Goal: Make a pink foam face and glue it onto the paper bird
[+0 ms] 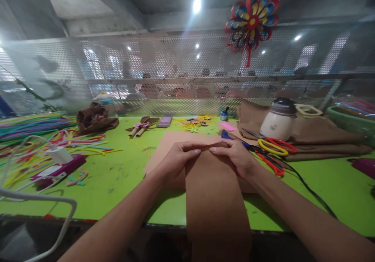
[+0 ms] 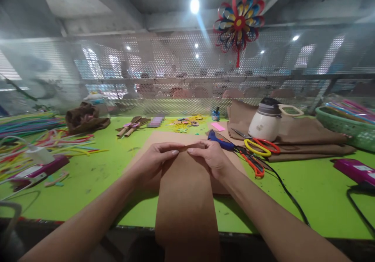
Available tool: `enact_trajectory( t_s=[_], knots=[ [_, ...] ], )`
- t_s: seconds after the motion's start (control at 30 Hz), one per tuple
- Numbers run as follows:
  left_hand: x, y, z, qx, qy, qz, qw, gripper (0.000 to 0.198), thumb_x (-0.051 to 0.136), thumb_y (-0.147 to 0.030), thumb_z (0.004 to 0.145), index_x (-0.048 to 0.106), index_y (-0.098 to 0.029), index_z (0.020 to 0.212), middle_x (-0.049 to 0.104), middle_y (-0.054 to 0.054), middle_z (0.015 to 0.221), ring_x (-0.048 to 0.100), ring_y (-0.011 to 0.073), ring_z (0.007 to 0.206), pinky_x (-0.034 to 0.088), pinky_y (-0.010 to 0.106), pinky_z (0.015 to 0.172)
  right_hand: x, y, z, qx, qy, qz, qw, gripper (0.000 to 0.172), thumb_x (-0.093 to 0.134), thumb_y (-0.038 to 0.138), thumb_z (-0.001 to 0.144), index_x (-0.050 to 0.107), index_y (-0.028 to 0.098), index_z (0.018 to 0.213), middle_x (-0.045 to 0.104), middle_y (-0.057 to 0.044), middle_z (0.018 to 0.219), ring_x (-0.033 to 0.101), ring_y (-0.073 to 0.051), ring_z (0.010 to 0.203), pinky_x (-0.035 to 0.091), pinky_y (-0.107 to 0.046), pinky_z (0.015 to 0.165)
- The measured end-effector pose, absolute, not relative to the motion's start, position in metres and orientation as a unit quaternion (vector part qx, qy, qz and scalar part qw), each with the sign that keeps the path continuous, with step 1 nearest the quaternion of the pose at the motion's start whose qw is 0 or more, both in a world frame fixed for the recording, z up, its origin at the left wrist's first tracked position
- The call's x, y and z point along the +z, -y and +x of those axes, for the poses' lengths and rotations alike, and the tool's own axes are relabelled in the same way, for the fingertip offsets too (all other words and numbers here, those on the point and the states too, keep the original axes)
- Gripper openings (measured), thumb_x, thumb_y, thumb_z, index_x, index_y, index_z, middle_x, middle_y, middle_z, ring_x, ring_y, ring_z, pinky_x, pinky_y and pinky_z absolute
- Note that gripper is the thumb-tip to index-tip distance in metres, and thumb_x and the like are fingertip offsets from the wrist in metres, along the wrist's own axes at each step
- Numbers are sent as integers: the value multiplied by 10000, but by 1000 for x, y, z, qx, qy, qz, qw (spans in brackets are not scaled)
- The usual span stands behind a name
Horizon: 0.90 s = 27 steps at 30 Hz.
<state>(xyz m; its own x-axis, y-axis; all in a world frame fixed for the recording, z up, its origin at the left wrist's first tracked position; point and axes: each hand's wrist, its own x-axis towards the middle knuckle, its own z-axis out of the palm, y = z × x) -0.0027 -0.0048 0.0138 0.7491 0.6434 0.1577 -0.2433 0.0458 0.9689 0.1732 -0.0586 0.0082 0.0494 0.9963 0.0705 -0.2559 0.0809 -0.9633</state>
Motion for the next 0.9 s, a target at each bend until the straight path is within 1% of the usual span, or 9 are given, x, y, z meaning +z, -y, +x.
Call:
enact_trajectory(
  t_s=[0.13, 0.2, 0.27, 0.37, 0.53, 0.67, 0.8, 0.9],
  knots=[
    [14, 8, -3, 312, -164, 628, 694, 232, 589, -223, 817, 662, -185, 1033, 664, 111, 1070, 619, 230, 956, 449, 394, 863, 6, 58, 175, 520, 464, -419, 582, 162, 667, 120, 734, 643, 125, 894, 688, -16, 839, 644, -140, 770, 496, -357, 788],
    [14, 5, -3, 316, -169, 642, 678, 221, 578, -222, 821, 667, -193, 1022, 664, 100, 1072, 612, 229, 967, 442, 392, 868, 5, 58, 176, 514, 472, -422, 579, 123, 637, 142, 774, 634, 122, 896, 673, -16, 857, 636, -135, 774, 500, -351, 775],
    [13, 1, -4, 323, -178, 663, 651, 205, 597, -205, 803, 685, -194, 987, 660, 87, 1081, 588, 227, 1005, 414, 379, 904, 5, 57, 178, 508, 477, -427, 576, 100, 605, 180, 811, 625, 123, 891, 660, -11, 859, 628, -131, 766, 507, -344, 747],
    [13, -5, -6, 332, -190, 696, 608, 195, 621, -175, 773, 707, -196, 947, 666, 69, 1066, 549, 223, 1055, 361, 360, 956, 4, 55, 179, 503, 478, -432, 576, 112, 577, 219, 837, 616, 124, 880, 648, -10, 855, 621, -128, 757, 512, -332, 715],
    [14, -7, -7, 340, -194, 723, 569, 207, 597, -184, 781, 705, -203, 957, 673, 63, 1051, 550, 222, 1042, 364, 363, 944, 7, 56, 179, 505, 472, -429, 582, 119, 572, 229, 841, 612, 123, 877, 646, -14, 870, 620, -127, 759, 515, -323, 699],
    [16, -5, -7, 354, -196, 735, 544, 209, 578, -197, 801, 699, -216, 971, 665, 54, 1070, 544, 215, 1051, 354, 349, 947, 8, 58, 178, 511, 468, -416, 589, 111, 582, 206, 832, 619, 126, 899, 661, -20, 897, 629, -134, 783, 510, -341, 738],
    [16, -5, -7, 362, -200, 739, 531, 225, 577, -217, 812, 674, -219, 1015, 647, 49, 1099, 533, 207, 1063, 355, 331, 938, 7, 58, 177, 523, 466, -407, 586, 183, 599, 164, 813, 607, 137, 993, 672, -19, 906, 641, -140, 786, 509, -356, 762],
    [15, -5, -5, 361, -206, 738, 531, 218, 589, -240, 806, 658, -204, 1010, 644, 51, 1074, 549, 204, 1013, 388, 322, 885, 5, 58, 176, 524, 466, -413, 582, 210, 628, 150, 784, 610, 132, 992, 680, -24, 897, 644, -135, 746, 513, -347, 743]
  ],
)
